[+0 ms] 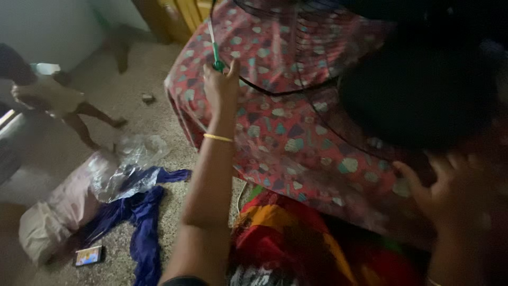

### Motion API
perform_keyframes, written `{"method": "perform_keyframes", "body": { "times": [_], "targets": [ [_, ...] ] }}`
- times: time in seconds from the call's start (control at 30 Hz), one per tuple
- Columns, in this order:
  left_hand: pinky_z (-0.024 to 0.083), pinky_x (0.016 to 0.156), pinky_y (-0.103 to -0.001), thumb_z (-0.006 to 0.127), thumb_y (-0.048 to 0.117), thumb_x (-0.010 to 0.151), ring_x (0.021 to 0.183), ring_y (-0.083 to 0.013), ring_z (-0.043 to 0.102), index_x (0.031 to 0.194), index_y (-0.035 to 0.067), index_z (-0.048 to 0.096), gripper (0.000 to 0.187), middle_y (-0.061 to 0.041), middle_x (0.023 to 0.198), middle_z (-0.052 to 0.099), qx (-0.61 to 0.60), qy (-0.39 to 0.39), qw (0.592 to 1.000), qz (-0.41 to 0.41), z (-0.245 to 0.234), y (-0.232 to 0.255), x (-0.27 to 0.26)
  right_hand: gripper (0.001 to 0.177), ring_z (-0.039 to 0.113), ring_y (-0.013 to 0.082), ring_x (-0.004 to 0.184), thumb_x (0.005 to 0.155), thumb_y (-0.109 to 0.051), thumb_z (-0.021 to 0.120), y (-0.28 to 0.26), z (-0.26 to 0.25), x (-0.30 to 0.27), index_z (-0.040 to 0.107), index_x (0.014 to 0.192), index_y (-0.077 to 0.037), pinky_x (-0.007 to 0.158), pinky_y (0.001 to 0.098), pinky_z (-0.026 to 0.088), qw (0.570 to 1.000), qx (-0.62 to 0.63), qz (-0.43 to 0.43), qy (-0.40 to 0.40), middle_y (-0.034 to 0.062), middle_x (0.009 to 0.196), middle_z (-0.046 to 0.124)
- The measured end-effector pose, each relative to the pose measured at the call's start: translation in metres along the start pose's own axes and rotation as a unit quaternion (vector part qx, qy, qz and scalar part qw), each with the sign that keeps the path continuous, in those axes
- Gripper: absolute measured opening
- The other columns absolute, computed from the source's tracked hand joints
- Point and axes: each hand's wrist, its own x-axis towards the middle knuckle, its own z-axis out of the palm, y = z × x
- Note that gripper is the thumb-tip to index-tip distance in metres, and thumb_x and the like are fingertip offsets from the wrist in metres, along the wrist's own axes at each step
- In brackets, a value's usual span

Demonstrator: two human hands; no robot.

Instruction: The person uses a screwdriver to loosen the central nut on a table fan, removes the front grille, and then reattaches the grille. The person then tightens the nut to secure the grille back in place.

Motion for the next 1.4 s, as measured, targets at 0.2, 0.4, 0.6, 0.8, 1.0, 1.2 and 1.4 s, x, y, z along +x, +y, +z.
{"method": "perform_keyframes", "body": {
  "times": [0.2, 0.4, 0.6, 0.8, 1.0, 1.2, 1.4],
  "targets": [
    [0.052, 0.081, -0.051, 0.084, 0.05, 0.077, 0.1, -0.0402, 0.066, 0.109, 0.007, 0.062, 0.057, -0.019, 0.11, 0.068, 0.175, -0.016, 0.984, -0.018, 0.04, -0.035, 0.041, 0.075, 0.066, 0.0346, 0.109, 0.103, -0.071, 0.042, 0.003, -0.007, -0.002, 0.075, 0.122, -0.007, 0.099, 0.0531, 0.048, 0.996, -0.021, -0.047, 0.068, 0.0196, 0.111, 0.074],
    [0.049, 0.055, -0.043, 0.052, 0.025, 0.102, 0.059, -0.025, 0.063, 0.132, 0.006, 0.057, 0.036, -0.012, 0.071, 0.065, -0.072, 0.075, 0.994, -0.015, 0.004, -0.091, 0.046, 0.074, 0.063, 0.0339, 0.118, 0.109, -0.07, 0.041, 0.014, -0.004, -0.007, 0.07, 0.131, -0.006, 0.106, 0.0496, 0.045, 0.987, 0.049, -0.107, 0.108, 0.017, 0.125, 0.071],
    [0.038, 0.05, -0.038, 0.046, 0.032, 0.116, 0.056, -0.0211, 0.045, 0.15, 0.004, 0.044, 0.044, -0.008, 0.069, 0.049, -0.209, 0.165, 0.922, 0.282, -0.062, -0.046, 0.074, 0.071, 0.063, 0.0381, 0.115, 0.107, -0.066, 0.047, 0.009, 0.016, -0.002, 0.075, 0.124, -0.003, 0.097, 0.0539, 0.047, 0.994, 0.016, -0.038, 0.102, 0.0221, 0.12, 0.073],
    [0.038, 0.05, -0.036, 0.049, 0.028, 0.115, 0.057, -0.0196, 0.047, 0.148, 0.003, 0.045, 0.042, -0.008, 0.07, 0.052, -0.382, 0.284, 0.834, 0.28, -0.106, 0.021, 0.127, 0.066, 0.061, 0.0337, 0.118, 0.114, -0.064, 0.049, 0.004, 0.005, -0.014, 0.074, 0.124, -0.003, 0.107, 0.0467, 0.047, 0.987, 0.028, -0.054, 0.147, 0.016, 0.119, 0.074],
    [0.039, 0.051, -0.034, 0.052, 0.024, 0.114, 0.057, -0.0181, 0.048, 0.146, 0.002, 0.045, 0.04, -0.008, 0.072, 0.055, -0.457, 0.396, 0.773, 0.19, -0.13, 0.001, 0.128, 0.068, 0.062, 0.0365, 0.119, 0.107, -0.063, 0.051, -0.003, -0.01, -0.019, 0.067, 0.13, -0.001, 0.111, 0.0523, 0.045, 0.985, 0.136, -0.037, 0.103, 0.0226, 0.126, 0.069],
    [0.04, 0.051, -0.032, 0.055, 0.02, 0.112, 0.058, -0.0166, 0.05, 0.143, 0.001, 0.045, 0.038, -0.008, 0.074, 0.057, -0.506, 0.351, 0.745, 0.258, -0.134, 0.001, 0.121, 0.096, 0.036, 0.0434, 0.151, 0.107, -0.071, 0.046, 0.001, 0.01, -0.026, 0.022, 0.161, 0.004, 0.127, 0.057, 0.027, 0.943, 0.15, -0.1, 0.281, 0.0312, 0.16, 0.035],
    [0.042, 0.05, -0.029, 0.055, 0.017, 0.115, 0.057, -0.0144, 0.053, 0.139, 0.001, 0.046, 0.031, -0.006, 0.076, 0.06, -0.496, 0.152, 0.816, 0.253, -0.062, 0.017, 0.036, 0.066, 0.026, 0.0381, 0.159, 0.123, -0.056, 0.028, 0.023, 0.057, -0.04, 0.012, 0.167, -0.011, 0.133, 0.0529, 0.022, 0.893, -0.283, 0.042, 0.347, 0.021, 0.17, 0.019]
  ]
}}
